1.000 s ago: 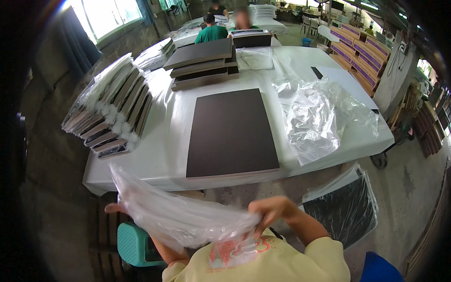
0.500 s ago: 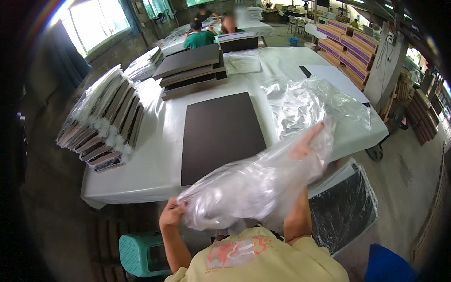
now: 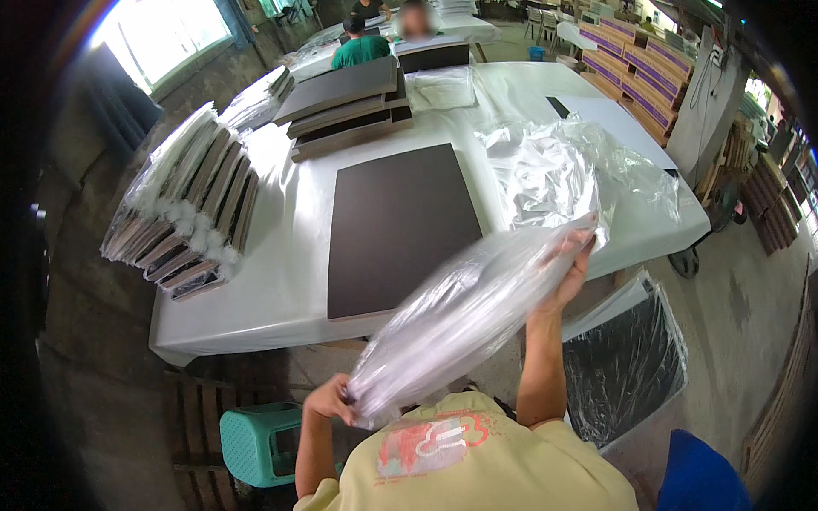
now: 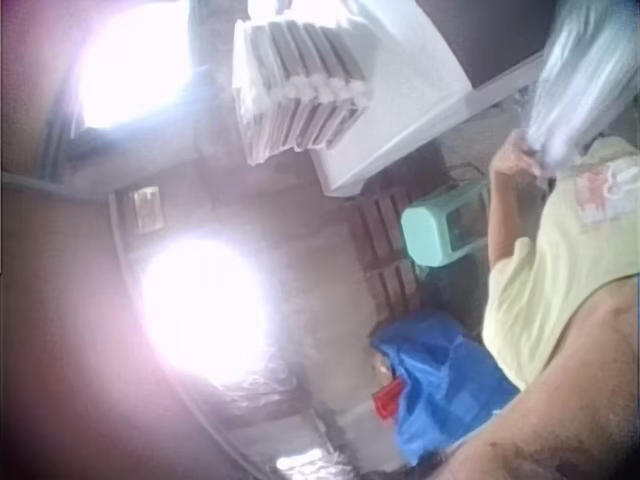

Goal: The person wraps individual flat rectangular panels in plastic sheets, secures the wrapping by hand, and places the wrapped panels into a stack.

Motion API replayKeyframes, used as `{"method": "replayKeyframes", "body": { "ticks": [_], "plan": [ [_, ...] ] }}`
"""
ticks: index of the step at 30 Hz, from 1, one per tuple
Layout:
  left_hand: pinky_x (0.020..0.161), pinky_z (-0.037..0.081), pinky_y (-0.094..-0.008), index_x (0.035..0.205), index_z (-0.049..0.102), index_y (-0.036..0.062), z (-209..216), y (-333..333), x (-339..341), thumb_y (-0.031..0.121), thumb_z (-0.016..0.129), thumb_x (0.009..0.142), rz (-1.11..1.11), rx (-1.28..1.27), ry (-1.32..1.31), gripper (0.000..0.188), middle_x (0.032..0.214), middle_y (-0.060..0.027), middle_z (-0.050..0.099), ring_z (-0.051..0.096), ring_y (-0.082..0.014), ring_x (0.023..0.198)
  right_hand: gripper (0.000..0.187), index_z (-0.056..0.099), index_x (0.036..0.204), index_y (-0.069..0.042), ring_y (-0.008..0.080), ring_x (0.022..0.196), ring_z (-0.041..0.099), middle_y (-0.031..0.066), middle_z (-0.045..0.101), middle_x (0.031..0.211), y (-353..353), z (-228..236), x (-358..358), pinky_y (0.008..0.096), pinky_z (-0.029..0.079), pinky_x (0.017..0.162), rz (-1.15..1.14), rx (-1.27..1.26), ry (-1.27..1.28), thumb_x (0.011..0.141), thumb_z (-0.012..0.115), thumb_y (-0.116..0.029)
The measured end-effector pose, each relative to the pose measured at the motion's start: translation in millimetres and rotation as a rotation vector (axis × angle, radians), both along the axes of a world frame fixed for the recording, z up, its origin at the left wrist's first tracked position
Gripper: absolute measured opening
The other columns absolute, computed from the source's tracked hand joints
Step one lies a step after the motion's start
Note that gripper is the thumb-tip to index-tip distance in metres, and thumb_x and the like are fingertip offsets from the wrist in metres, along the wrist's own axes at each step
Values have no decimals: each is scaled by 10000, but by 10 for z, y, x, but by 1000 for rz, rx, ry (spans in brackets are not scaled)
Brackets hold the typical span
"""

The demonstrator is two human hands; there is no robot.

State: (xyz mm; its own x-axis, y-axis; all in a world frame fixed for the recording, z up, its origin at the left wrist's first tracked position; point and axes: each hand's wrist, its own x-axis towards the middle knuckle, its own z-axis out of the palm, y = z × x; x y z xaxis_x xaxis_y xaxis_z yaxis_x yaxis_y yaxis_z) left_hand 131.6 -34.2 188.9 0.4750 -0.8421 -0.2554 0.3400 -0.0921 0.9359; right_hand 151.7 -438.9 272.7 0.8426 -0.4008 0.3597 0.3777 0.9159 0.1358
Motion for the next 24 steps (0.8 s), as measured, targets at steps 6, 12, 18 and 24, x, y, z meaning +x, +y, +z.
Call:
{"method": "replayKeyframes", "body": {
  "ticks": [6,12,18,24],
  "plan": [
    [864,418,-411,1137,447,-3,-232,35,-11,334,560,773,1163,-556,119,509,1090,-134,532,523,-262,979,471,433,1159,-34,68,744,545,47,583,851,122,-332,-383,249,454,620,447,-409,-359,777,606,-248],
    [946,346,-431,1233,418,164,-326,257,143,241,464,845,1330,-1067,166,398,1163,-72,486,446,-250,1092,447,547,998,-49,100,639,525,19,562,832,304,-826,-475,227,431,561,451,-1304,699,580,663,61],
    [648,422,-226,1070,462,42,-371,756,176,58,654,635,644,-57,-71,476,900,-41,543,520,-114,731,471,545,1006,-62,92,655,472,-3,500,740,32,-1088,-404,231,401,581,80,-1300,1023,589,475,147],
    [591,394,-249,950,453,52,-174,369,617,4,580,659,921,340,-234,321,894,-78,525,492,-143,655,498,483,1114,-17,238,761,525,121,489,846,203,-1224,-56,328,432,670,-645,-2068,1131,624,481,75]
  ]
}}
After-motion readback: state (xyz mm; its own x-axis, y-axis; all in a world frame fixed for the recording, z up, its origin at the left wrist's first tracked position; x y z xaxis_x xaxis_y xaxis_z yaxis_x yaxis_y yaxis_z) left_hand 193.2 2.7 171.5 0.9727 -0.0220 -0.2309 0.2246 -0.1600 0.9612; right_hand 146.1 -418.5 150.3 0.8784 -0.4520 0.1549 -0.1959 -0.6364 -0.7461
